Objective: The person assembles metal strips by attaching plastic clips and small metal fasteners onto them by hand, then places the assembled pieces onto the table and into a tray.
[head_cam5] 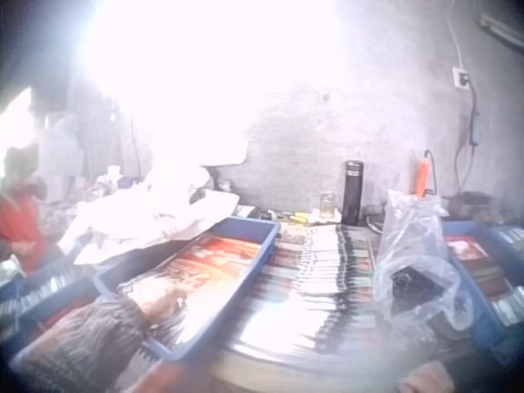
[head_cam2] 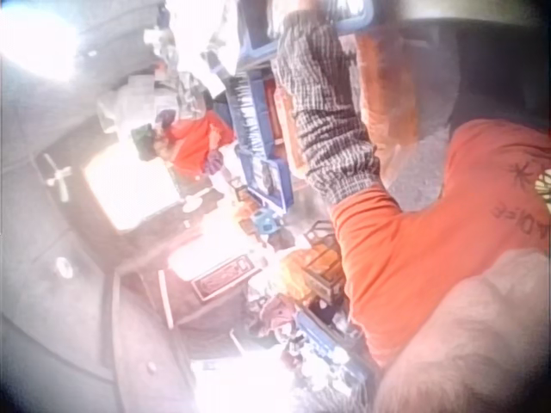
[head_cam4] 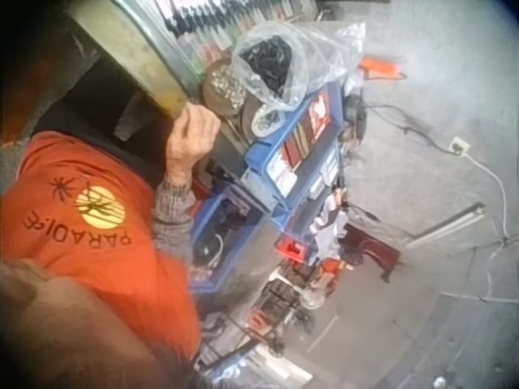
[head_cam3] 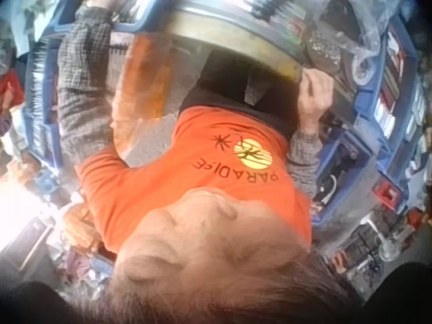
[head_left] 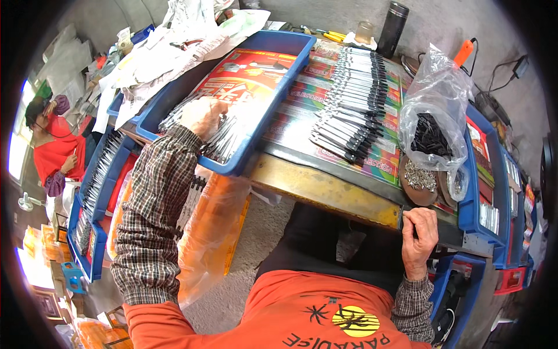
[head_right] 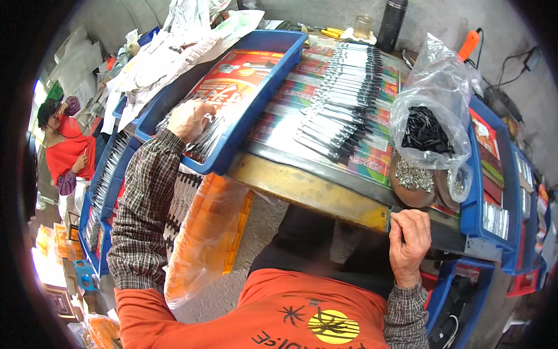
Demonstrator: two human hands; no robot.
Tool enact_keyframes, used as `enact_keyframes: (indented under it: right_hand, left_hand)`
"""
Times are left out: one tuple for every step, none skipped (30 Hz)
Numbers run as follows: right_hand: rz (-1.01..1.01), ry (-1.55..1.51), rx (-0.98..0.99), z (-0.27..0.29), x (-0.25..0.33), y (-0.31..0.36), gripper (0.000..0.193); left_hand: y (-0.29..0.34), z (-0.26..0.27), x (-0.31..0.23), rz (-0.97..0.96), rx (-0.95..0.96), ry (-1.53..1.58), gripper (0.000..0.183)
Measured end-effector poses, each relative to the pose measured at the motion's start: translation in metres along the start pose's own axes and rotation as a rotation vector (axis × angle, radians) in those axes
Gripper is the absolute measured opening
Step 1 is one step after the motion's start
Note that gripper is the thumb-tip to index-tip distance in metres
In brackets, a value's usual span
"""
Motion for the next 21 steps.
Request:
enact_keyframes:
  right_hand:
    - [-0.008,0.008,0.000,0.001,-0.001,0.001,0.017]
    - [-0.006,-0.001,0.012,0.002,0.000,0.001,0.017]
    - [-0.005,-0.010,0.023,0.002,0.000,0.002,0.017]
    - [-0.026,0.010,0.024,0.005,-0.002,0.003,0.017]
    - [-0.021,-0.003,0.032,0.007,-0.001,0.003,0.018]
    - [-0.019,-0.013,0.040,0.009,0.000,0.003,0.018]
    - [-0.018,0.003,0.035,0.011,0.000,0.004,0.019]
    - [-0.013,0.007,0.035,0.016,0.001,0.004,0.020]
    - [-0.005,0.037,0.032,0.020,0.000,0.004,0.020]
    - [-0.006,0.035,0.049,0.022,-0.001,0.004,0.021]
    - [-0.008,0.035,0.041,0.025,-0.004,0.007,0.021]
    - [-0.001,0.020,0.064,0.029,-0.004,0.006,0.021]
    - [0.014,0.042,0.051,0.033,-0.005,0.007,0.021]
    - [0.014,0.052,0.041,0.039,-0.006,0.008,0.021]
    - [0.007,0.090,0.035,0.050,-0.007,0.011,0.021]
    - [0.010,0.111,0.026,0.057,-0.012,0.014,0.021]
    - [0.015,0.134,0.010,0.066,-0.016,0.016,0.020]
    - [-0.005,0.159,0.003,0.077,-0.021,0.017,0.020]
    - [-0.013,0.202,0.002,0.086,-0.026,0.018,0.019]
    - [-0.021,0.244,0.003,0.097,-0.031,0.018,0.017]
    - [-0.018,0.289,-0.027,0.108,-0.036,0.018,0.015]
  left_hand:
    - [-0.002,0.002,-0.005,0.052,0.069,0.000,0.017]
    - [-0.004,-0.002,-0.004,0.039,0.070,0.004,0.017]
    - [-0.005,-0.007,0.002,0.018,0.055,-0.011,0.015]
    - [-0.009,-0.013,0.004,-0.016,0.041,-0.020,0.013]
    - [-0.008,-0.007,0.001,-0.028,-0.013,-0.024,0.012]
    - [-0.011,-0.012,0.007,0.085,0.101,-0.109,0.015]
    - [-0.015,-0.015,0.009,0.076,0.103,-0.127,0.016]
    - [-0.013,-0.011,0.012,0.110,0.112,-0.099,0.017]
    - [-0.017,-0.013,0.013,0.138,0.179,-0.129,0.016]
    - [-0.017,-0.014,0.013,0.101,0.147,-0.132,0.016]
    - [-0.016,-0.009,0.009,0.094,0.080,-0.095,0.015]
    - [-0.012,-0.013,0.027,0.007,-0.003,-0.136,0.014]
    - [-0.009,-0.014,0.035,0.047,0.019,-0.132,0.014]
    - [-0.009,-0.016,0.037,0.020,0.022,-0.139,0.017]
    - [-0.014,-0.019,0.040,0.021,0.012,-0.125,0.019]
    - [-0.015,-0.022,0.049,0.107,0.064,-0.102,0.023]
    - [-0.010,-0.026,0.062,0.000,-0.048,-0.197,0.028]
    - [-0.010,-0.028,0.063,-0.034,-0.082,-0.159,0.032]
    - [-0.011,-0.030,0.067,-0.006,-0.073,-0.171,0.033]
    - [-0.012,-0.032,0.070,0.022,-0.064,-0.182,0.034]
    - [-0.012,-0.032,0.072,0.033,-0.080,-0.189,0.034]
Point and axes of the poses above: each hand's wrist, its own y-axis away from the middle knuckle, its own z-axis out of the back of the hand, x = y × z, the point moved 8 cm from there along -y, towards the middle knuckle, and after that the axes turned 13 degrees about x, right-handed, at the moved point
